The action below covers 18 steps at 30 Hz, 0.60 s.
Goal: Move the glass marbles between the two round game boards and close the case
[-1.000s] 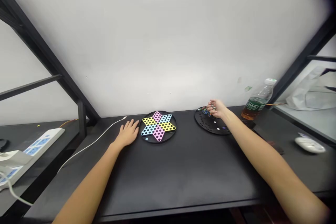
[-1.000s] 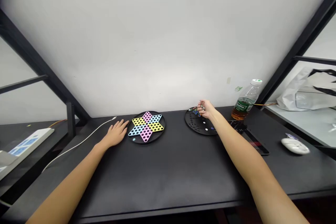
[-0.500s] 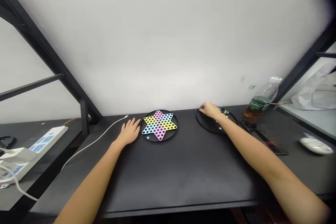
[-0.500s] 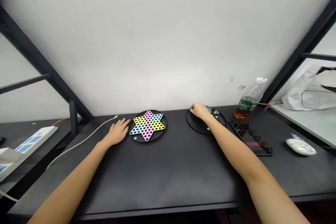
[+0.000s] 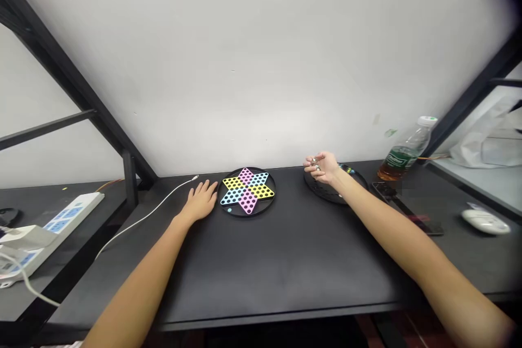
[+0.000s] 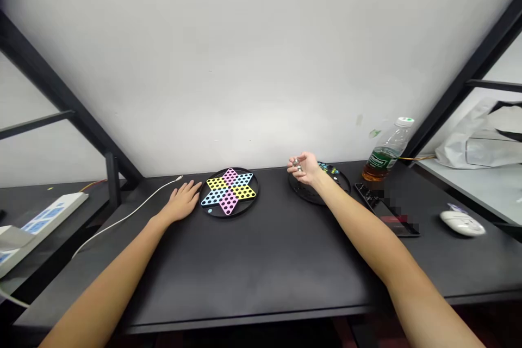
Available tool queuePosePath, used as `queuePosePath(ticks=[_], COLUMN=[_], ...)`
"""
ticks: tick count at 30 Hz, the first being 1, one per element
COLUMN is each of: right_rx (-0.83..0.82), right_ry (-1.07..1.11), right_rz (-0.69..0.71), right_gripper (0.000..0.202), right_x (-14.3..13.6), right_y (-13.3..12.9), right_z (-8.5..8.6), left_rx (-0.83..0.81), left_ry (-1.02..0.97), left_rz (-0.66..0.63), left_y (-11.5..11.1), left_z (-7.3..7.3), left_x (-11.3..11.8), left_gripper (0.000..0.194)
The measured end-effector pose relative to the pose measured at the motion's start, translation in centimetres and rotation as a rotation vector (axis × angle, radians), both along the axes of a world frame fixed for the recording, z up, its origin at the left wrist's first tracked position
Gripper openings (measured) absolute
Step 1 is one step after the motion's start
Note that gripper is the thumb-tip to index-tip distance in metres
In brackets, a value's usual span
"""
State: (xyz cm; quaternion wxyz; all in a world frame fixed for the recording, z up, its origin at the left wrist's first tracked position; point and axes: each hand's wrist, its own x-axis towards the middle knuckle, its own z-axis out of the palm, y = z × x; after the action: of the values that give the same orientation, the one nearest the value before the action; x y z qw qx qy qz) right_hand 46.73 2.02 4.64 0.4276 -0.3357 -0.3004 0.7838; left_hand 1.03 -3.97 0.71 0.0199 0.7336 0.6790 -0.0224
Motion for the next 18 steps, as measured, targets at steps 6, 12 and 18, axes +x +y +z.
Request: queuePosePath(ticks=[6, 12, 18], right_rx=[0.037, 0.901, 1.427], right_ry=[-0.299, -1.087, -1.539], right_rz=[0.0, -0.006, 0.268], right_gripper=[0.026, 0.041, 0.035], right_x=[-4.8, -10.5, -15.9], right_y=[-0.8, -3.5, -6.1], right_z=[-0.9, -1.2, -0.5], left_rx=[-0.004, 0.002, 0.007], left_ry=[-0.027, -0.05, -0.042], left_rz=[-0.005, -0.009, -0.003], left_y=[0.1, 0.3, 0.1], left_z=[-0.2, -0.6, -0.4], left_x=[-0.1, -0.4, -0.2], left_gripper=[0.059, 0.06, 0.059])
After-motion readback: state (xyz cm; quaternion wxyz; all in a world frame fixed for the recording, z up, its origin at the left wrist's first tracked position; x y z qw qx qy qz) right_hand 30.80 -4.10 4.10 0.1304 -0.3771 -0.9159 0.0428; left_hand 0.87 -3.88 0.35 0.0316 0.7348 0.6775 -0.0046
